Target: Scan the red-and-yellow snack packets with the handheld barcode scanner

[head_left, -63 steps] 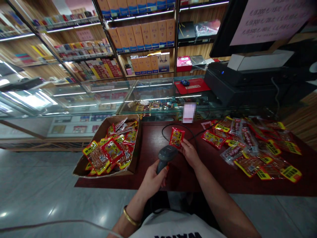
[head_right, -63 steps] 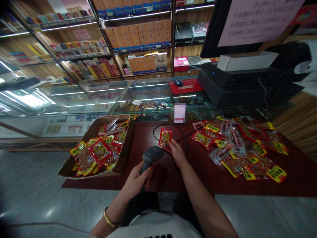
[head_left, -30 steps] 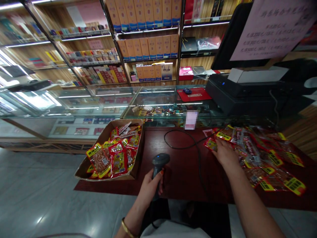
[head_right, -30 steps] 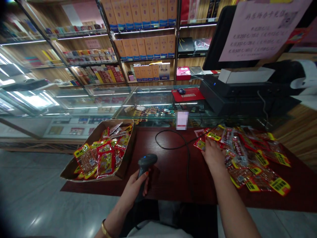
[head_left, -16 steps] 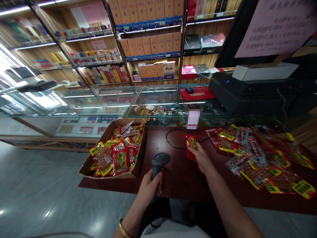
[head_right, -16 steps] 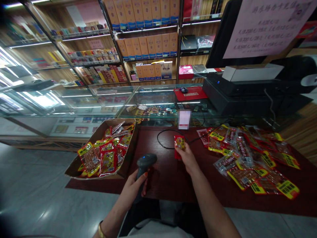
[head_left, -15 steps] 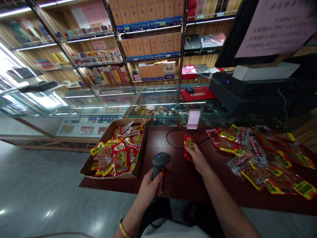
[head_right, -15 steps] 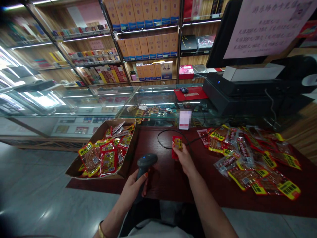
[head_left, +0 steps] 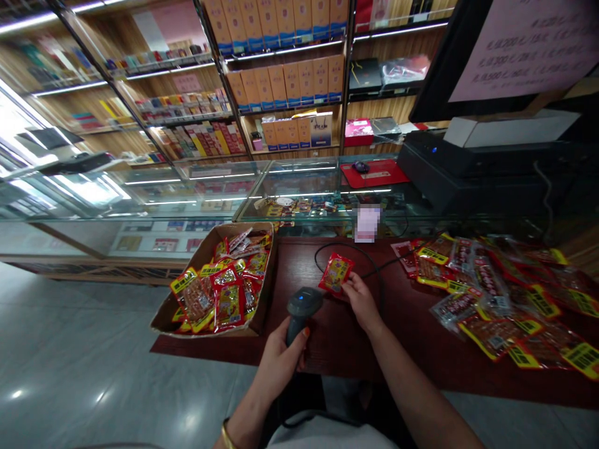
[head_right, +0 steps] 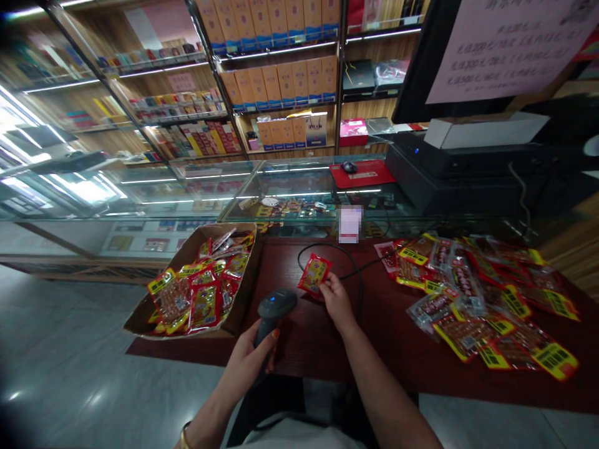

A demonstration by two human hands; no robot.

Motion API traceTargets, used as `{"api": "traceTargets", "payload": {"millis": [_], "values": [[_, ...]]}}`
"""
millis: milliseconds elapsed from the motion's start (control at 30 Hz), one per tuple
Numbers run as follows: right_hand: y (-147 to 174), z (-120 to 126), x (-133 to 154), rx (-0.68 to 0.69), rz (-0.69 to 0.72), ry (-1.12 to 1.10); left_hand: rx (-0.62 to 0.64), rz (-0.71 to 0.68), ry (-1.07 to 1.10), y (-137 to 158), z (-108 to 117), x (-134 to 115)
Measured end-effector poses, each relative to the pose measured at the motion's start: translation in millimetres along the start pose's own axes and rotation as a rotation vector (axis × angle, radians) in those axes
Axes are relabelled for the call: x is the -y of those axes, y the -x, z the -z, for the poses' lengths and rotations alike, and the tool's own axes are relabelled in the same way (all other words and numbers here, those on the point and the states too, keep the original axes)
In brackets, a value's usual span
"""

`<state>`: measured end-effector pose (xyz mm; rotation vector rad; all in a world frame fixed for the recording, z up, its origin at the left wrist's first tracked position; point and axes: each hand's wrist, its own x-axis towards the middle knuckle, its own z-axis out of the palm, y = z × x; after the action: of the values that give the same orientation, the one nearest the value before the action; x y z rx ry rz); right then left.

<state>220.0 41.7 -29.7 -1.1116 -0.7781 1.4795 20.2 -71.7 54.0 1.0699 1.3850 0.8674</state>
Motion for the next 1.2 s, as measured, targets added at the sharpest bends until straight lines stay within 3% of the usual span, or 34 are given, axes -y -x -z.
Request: {"api": "traceTargets", "payload": {"millis": [333, 800, 1033, 1200], "values": [[-4.3, 2.2, -7.4, -0.006, 0.014, 0.05, 0.084, -0.084, -0.177, 11.4, -5.3, -13.4], [-7.0, 4.5, -11.6, -0.009, 0.026, 0.039, 0.1, -0.074, -0.186, 13.3, -3.0, -18.0], [-3.8, 1.6, -5.8, -0.021, 0.009, 0.042, 0.076, -0.094, -0.146, 8.7, -3.9, -11.7], [0.8, -0.6, 4.9, -0.076, 0.031, 0.02, 0.003, -0.029, -0.084, 1.4, 0.9, 0.5]]}}
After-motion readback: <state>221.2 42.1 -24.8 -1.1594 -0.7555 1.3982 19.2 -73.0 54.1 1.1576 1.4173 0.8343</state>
